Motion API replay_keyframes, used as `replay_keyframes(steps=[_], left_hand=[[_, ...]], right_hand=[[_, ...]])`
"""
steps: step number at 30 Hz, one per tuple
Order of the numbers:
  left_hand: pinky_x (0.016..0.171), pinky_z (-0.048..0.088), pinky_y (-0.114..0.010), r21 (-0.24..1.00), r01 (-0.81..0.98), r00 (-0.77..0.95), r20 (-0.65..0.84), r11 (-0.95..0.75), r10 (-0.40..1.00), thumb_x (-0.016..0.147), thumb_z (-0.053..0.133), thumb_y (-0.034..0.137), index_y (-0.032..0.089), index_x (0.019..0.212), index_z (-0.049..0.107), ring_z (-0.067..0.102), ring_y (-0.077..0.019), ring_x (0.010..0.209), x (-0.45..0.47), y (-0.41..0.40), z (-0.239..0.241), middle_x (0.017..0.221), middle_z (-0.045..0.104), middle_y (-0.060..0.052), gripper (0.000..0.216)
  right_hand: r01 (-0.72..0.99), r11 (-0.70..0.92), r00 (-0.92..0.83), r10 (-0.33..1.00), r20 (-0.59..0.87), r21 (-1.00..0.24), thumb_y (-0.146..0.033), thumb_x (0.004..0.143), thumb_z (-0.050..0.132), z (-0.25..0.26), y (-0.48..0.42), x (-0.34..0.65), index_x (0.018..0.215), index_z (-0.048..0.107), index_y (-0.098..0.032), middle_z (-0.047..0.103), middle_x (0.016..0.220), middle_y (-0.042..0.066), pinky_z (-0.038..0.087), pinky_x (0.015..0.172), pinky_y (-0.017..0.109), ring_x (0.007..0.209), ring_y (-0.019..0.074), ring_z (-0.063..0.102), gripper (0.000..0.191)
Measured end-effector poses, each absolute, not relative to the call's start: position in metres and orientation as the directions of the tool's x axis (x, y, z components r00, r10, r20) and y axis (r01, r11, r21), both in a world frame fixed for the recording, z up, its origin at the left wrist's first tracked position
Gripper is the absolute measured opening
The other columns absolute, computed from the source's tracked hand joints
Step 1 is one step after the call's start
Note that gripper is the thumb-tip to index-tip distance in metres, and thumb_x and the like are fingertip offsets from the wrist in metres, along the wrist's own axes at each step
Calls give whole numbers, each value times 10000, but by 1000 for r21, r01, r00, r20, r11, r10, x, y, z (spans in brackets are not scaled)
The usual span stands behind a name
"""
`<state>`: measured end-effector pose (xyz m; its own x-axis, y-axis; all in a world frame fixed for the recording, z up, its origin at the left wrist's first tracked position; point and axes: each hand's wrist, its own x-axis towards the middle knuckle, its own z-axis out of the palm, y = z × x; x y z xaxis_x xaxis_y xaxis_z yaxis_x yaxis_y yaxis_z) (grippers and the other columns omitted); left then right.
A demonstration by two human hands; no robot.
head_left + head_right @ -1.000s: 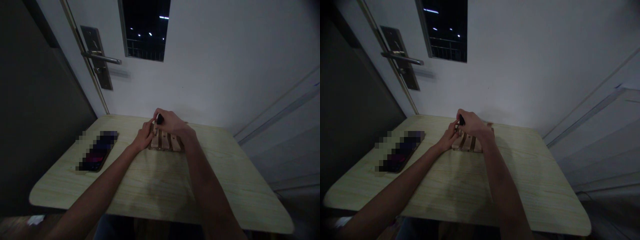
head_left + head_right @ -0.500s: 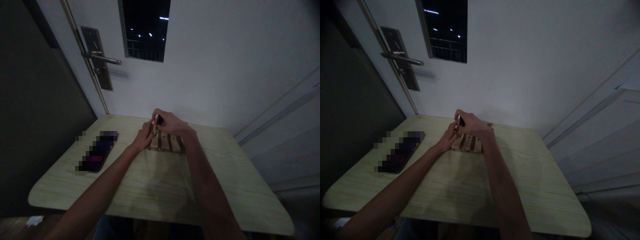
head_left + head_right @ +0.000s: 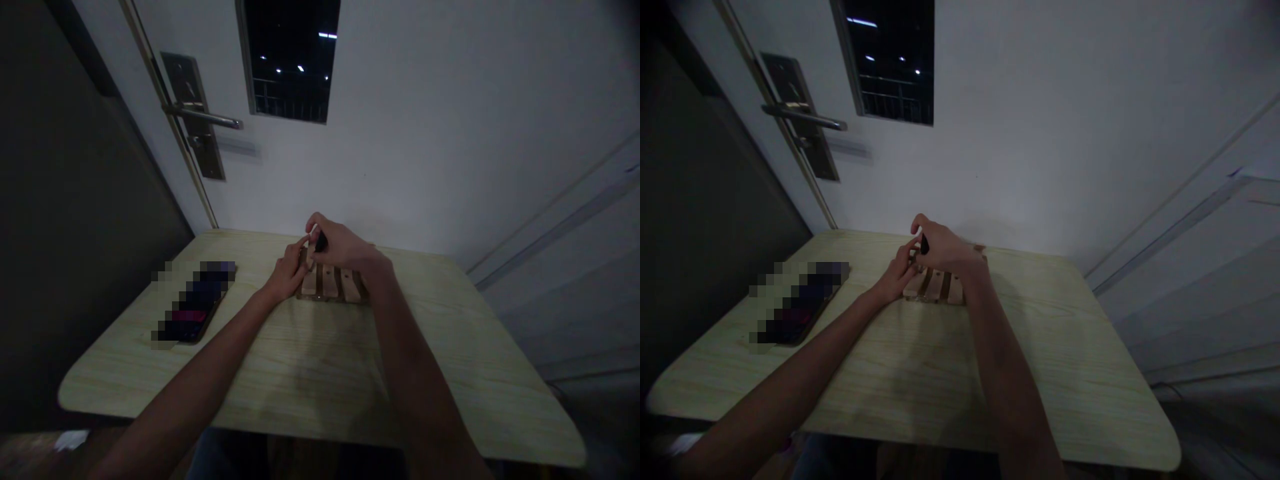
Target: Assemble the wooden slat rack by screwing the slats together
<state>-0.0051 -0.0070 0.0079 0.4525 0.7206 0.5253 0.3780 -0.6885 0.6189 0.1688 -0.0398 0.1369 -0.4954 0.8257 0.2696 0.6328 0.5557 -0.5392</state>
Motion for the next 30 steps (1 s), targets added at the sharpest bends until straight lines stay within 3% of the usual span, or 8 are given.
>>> replay_keyframes(steps=[4, 9, 15, 24, 30], left_hand=[[972, 424, -528, 628, 377, 450, 518, -681, 727, 944, 371, 429, 227, 1498, 218, 463, -308, 1221, -5, -8, 8, 1389, 432, -161, 609], [975, 415, -550, 644, 400, 441, 488, -652, 753, 935, 373, 429, 221, 1502, 213, 461, -321, 1221, -5, -7, 7, 1378, 435, -163, 624], [1022, 390, -562, 638, 379, 449, 507, -670, 736, 939, 364, 453, 206, 1503, 205, 416, -331, 1281, -5, -6, 6, 1419, 409, -168, 636], [971, 429, -534, 628, 397, 452, 501, -669, 738, 947, 361, 478, 191, 1495, 217, 467, -328, 1226, -5, -6, 7, 1378, 445, -179, 635], [973, 417, -557, 628, 398, 455, 498, -669, 738, 946, 355, 476, 190, 1494, 216, 442, -340, 1251, -5, -7, 8, 1383, 435, -186, 633]], right_hand=[[651, 507, -483, 851, 207, -564, -113, 710, 572, 142, -45, 172, 1015, 442, -223, 590, 784, -15, 423, 668, 279, 726, 154, 565, 350], [692, 514, -443, 857, 265, -507, -125, 690, 635, 144, -44, 168, 954, 487, -220, 587, 778, -19, 407, 679, 273, 737, 151, 560, 317], [786, 480, -399, 875, 274, -390, -172, 753, 606, 145, -43, 157, 746, 511, -209, 604, 785, 14, 381, 702, 292, 751, 154, 541, 101], [691, 535, -497, 840, 217, -486, -109, 693, 572, 145, -48, 167, 945, 514, -214, 601, 822, 0, 401, 664, 260, 733, 143, 539, 279], [780, 508, -457, 861, 222, -366, -131, 740, 610, 150, -47, 159, 830, 559, -190, 623, 832, 33, 404, 729, 287, 770, 159, 552, 119]])
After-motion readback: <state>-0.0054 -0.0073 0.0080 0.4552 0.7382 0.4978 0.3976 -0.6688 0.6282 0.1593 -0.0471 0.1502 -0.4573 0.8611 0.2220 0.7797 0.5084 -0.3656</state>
